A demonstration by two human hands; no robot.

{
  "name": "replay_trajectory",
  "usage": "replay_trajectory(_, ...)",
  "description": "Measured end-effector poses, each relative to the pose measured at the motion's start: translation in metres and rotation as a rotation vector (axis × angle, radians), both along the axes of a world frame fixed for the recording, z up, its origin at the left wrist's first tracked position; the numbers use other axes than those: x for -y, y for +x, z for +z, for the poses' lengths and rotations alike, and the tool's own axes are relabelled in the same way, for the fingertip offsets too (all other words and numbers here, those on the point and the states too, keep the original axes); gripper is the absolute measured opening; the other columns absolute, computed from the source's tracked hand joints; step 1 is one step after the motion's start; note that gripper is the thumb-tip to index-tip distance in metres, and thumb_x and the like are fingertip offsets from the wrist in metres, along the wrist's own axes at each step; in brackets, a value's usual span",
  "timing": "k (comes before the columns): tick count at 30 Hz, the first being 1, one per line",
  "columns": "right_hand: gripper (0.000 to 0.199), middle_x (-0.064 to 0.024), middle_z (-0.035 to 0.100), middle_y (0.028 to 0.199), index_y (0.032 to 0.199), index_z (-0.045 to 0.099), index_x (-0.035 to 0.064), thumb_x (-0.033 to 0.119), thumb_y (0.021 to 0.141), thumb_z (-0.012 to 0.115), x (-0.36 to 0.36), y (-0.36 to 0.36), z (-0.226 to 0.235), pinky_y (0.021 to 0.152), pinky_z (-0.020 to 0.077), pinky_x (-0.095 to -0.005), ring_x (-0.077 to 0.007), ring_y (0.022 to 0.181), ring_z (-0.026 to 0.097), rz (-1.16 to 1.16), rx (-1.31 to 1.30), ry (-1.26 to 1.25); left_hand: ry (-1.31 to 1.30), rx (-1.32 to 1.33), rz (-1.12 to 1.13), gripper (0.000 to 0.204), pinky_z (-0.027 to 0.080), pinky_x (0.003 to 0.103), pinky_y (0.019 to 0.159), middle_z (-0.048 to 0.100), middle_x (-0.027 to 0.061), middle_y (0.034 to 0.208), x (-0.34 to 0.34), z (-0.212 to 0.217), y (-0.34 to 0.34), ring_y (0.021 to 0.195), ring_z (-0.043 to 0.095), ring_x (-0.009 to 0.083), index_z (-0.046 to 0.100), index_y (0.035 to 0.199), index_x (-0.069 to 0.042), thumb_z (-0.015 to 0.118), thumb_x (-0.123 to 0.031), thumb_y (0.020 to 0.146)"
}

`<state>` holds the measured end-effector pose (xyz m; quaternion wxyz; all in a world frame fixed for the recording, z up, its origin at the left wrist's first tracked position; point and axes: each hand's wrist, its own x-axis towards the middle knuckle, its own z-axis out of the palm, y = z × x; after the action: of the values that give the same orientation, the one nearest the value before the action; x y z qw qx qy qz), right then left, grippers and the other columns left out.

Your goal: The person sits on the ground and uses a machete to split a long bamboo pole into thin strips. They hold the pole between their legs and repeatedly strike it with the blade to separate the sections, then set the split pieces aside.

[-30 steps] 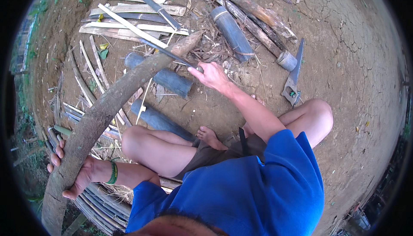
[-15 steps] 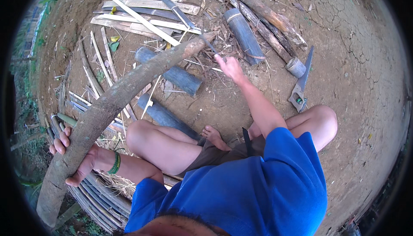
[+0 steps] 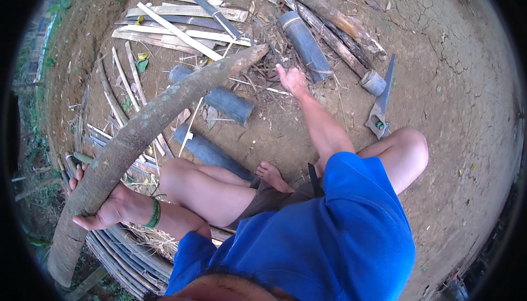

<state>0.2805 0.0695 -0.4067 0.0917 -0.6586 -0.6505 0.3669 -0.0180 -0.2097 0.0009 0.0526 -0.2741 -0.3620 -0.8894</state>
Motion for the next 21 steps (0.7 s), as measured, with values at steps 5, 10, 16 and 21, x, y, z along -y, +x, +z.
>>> replay_trajectory(5,0.067,-0.0095,0.063,0.062,0.082,0.069,0.0018,0.065,0.095,0.05,0.063,-0.042,0.106,0.061,0.0506,-0.0458,-0.0265,0.06,0.061,0.383,-0.253,-0.085,0.045,-0.217,-0.357,0.073,0.038,0.046,0.096,0.059,0.0064,0.099,0.043,-0.003,-0.032,0.093,0.057,0.0263,0.059,0.111,-0.006,0.079,-0.058,0.063)
replay_trajectory(10,0.074,-0.0238,0.07,0.078,0.091,0.07,-0.0052,0.066,0.094,0.049,0.023,-0.014,0.043,0.076,0.0524,-0.0481,-0.035,0.075,0.068,-0.041,-0.145,-0.175,0.145,-0.243,-0.584,0.08,0.037,0.045,0.096,0.058,0.0039,0.098,0.022,-0.014,-0.045,0.09,0.056,0.0234,0.058,0.112,-0.008,0.086,-0.056,0.055)
replay_trajectory(16,0.066,-0.0088,0.062,0.066,0.095,0.073,0.0024,0.065,0.096,0.049,0.079,-0.056,0.105,0.056,0.0492,-0.0434,-0.0202,0.062,0.061,0.362,-0.325,-0.064,-0.018,-0.224,-0.09,0.081,0.036,0.049,0.102,0.056,0.0089,0.106,0.008,0.002,-0.005,0.103,0.054,0.0277,0.057,0.117,-0.008,0.083,-0.06,0.06)
replay_trajectory(21,0.079,-0.0224,0.067,0.071,0.082,0.07,-0.0077,0.067,0.094,0.048,0.015,-0.016,0.012,0.078,0.0527,-0.0479,-0.0321,0.075,0.069,-0.053,-0.115,-0.134,0.103,-0.127,-0.434,0.081,0.037,0.044,0.097,0.055,0.0073,0.102,0.005,-0.027,-0.043,0.1,0.052,0.0262,0.055,0.115,-0.008,0.085,-0.059,0.059)
